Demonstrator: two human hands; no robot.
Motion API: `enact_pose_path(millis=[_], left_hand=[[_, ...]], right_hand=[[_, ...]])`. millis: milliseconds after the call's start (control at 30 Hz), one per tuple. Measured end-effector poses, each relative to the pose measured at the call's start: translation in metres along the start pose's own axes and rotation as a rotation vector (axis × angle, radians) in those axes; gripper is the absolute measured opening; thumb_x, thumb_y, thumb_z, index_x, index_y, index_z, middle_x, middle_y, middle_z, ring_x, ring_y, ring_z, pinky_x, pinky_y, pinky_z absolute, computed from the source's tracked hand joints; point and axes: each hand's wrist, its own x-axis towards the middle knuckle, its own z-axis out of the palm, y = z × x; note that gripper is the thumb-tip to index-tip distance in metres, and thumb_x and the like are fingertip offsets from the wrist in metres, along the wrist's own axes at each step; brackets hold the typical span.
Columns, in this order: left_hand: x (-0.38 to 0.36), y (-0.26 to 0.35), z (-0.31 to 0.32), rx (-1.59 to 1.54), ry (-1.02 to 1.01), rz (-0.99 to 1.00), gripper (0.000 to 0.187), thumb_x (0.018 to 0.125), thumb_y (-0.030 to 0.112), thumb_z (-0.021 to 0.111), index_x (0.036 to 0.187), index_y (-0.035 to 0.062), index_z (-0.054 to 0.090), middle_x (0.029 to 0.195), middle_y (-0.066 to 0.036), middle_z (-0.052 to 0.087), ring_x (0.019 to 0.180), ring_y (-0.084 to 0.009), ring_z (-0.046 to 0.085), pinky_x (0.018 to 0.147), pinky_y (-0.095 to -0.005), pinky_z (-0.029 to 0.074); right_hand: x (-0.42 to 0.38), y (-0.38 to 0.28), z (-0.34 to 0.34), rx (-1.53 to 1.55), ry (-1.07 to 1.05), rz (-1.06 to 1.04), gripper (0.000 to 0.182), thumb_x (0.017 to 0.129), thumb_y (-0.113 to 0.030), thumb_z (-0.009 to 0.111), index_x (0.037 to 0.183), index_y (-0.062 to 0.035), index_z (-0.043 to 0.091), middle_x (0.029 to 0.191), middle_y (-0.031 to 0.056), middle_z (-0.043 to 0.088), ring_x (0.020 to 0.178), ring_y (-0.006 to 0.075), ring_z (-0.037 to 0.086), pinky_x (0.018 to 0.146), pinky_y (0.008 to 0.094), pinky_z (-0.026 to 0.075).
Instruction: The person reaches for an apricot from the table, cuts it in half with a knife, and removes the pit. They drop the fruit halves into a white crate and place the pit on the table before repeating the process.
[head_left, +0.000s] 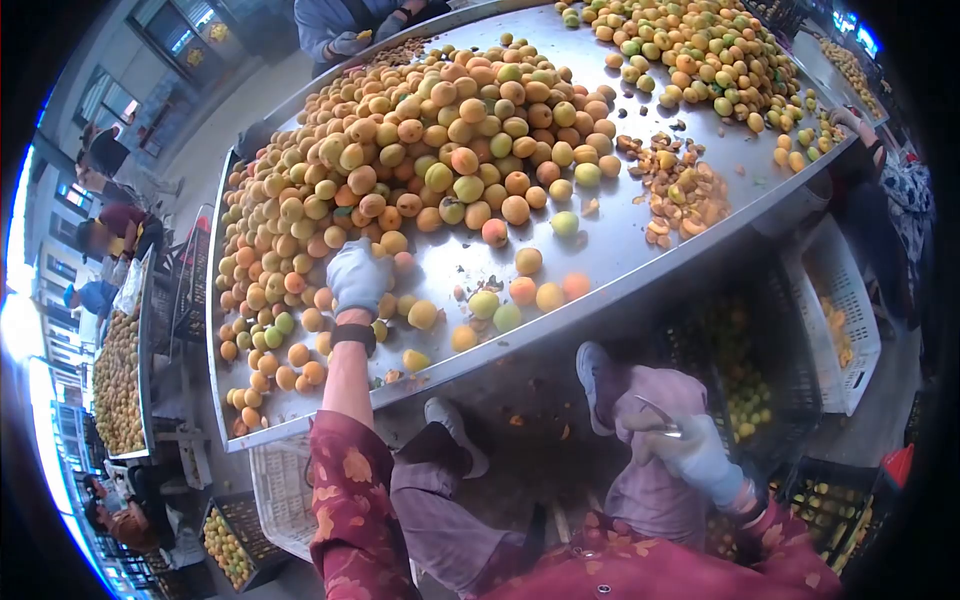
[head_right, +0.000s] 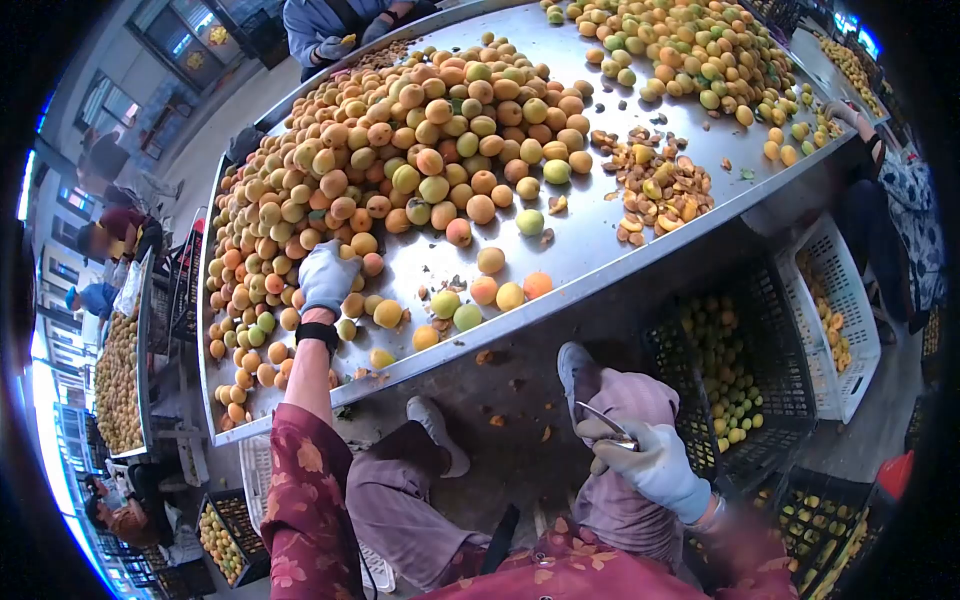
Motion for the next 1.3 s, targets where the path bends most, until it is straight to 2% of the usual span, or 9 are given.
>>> enact_pose_path(millis=[67,133,300,433,467,700,967,1233,1300], left_hand=[[-0.001,-0.003,0.001,0.009,-0.052,-0.043,0.049,0.077,0.037,0.067,0.115,0.0062,0.064,0.103,-0.015,0.069,0.092,-0.0313,0.067,0.08,-0.0418,0.053],[-0.009,-0.006,-0.011,-0.453,0.108,-0.047,0.052,0.075,0.032,0.071,0.119,0.0057,0.063,0.106,-0.018,0.068,0.091,-0.0301,0.067,0.081,-0.0388,0.053],[-0.076,0.006,-0.074,-1.62,0.006,-0.066,0.045,0.093,0.001,0.055,0.137,0.0055,0.051,0.122,-0.004,0.058,0.103,-0.0096,0.057,0.086,-0.0228,0.049],[-0.14,0.024,-0.115,-1.695,-0.02,0.101,0.06,0.093,0.01,0.061,0.146,0.0031,0.034,0.146,-0.012,0.04,0.122,-0.0218,0.053,0.105,-0.0354,0.044],[-0.155,0.029,-0.119,-2.106,-0.088,0.068,0.064,0.09,0.01,0.065,0.146,0.003,0.033,0.145,-0.014,0.042,0.123,-0.0226,0.053,0.104,-0.036,0.046],[-0.234,0.055,-0.156,-2.257,-0.143,0.095,0.075,0.083,-0.005,0.063,0.149,0.008,0.028,0.141,-0.015,0.046,0.127,-0.0287,0.05,0.1,-0.0333,0.048],[-0.287,0.07,-0.168,-1.964,0.039,-0.016,0.067,0.081,-0.011,0.064,0.142,0.0006,0.04,0.134,-0.013,0.053,0.115,-0.0206,0.059,0.099,-0.0318,0.049],[-0.323,0.073,-0.185,-2.103,-0.171,0.054,0.075,0.074,-0.004,0.064,0.144,0.0012,0.038,0.143,-0.013,0.045,0.109,-0.0197,0.06,0.094,-0.0302,0.051],[-0.332,0.075,-0.185,-2.112,-0.177,0.074,0.079,0.074,0.005,0.069,0.145,-0.0011,0.035,0.146,-0.015,0.041,0.108,-0.0205,0.06,0.094,-0.0315,0.051]], right_hand=[[0.0,-0.002,0.002,0.065,0.028,0.063,0.025,0.091,-0.012,0.059,0.111,0.0025,0.066,0.081,0.0086,0.07,0.072,0.0119,0.069,0.067,0.0244,0.053],[0.0,-0.002,0.003,0.056,0.046,0.047,0.025,0.091,-0.013,0.059,0.11,0.0021,0.066,0.08,0.0075,0.07,0.068,0.0097,0.066,0.063,0.0226,0.051],[-0.001,0.006,0.005,0.089,0.027,0.112,0.027,0.092,-0.016,0.059,0.113,0.0003,0.066,0.075,0.0034,0.069,0.056,0.0022,0.054,0.052,0.0176,0.042],[-0.003,0.005,0.011,0.127,0.043,0.096,0.028,0.093,-0.018,0.058,0.114,-0.0003,0.063,0.073,0.0013,0.067,0.051,0.0007,0.045,0.049,0.0181,0.037],[-0.003,0.011,0.014,0.085,0.083,-0.04,0.027,0.094,-0.019,0.056,0.113,-0.0003,0.063,0.075,0.0026,0.067,0.051,0.0018,0.046,0.05,0.0189,0.038],[-0.04,-0.012,0.038,0.005,0.04,-0.094,0.027,0.098,-0.024,0.051,0.113,-0.0045,0.063,0.077,0.0052,0.067,0.051,0.0057,0.051,0.049,0.0216,0.04],[-0.064,-0.045,0.059,0.034,-0.034,-0.109,0.026,0.097,-0.021,0.055,0.113,-0.0035,0.065,0.073,0.0033,0.068,0.053,0.0049,0.052,0.048,0.0213,0.039],[-0.07,-0.07,0.069,-0.323,-0.103,-0.502,0.019,0.095,-0.017,0.058,0.107,-0.0041,0.065,0.081,0.0033,0.067,0.067,0.0119,0.065,0.059,0.0241,0.05],[-0.068,-0.07,0.071,-0.529,-0.063,-0.797,0.016,0.094,-0.016,0.06,0.104,-0.0058,0.066,0.084,0.0029,0.067,0.066,0.0134,0.065,0.057,0.0254,0.05]])
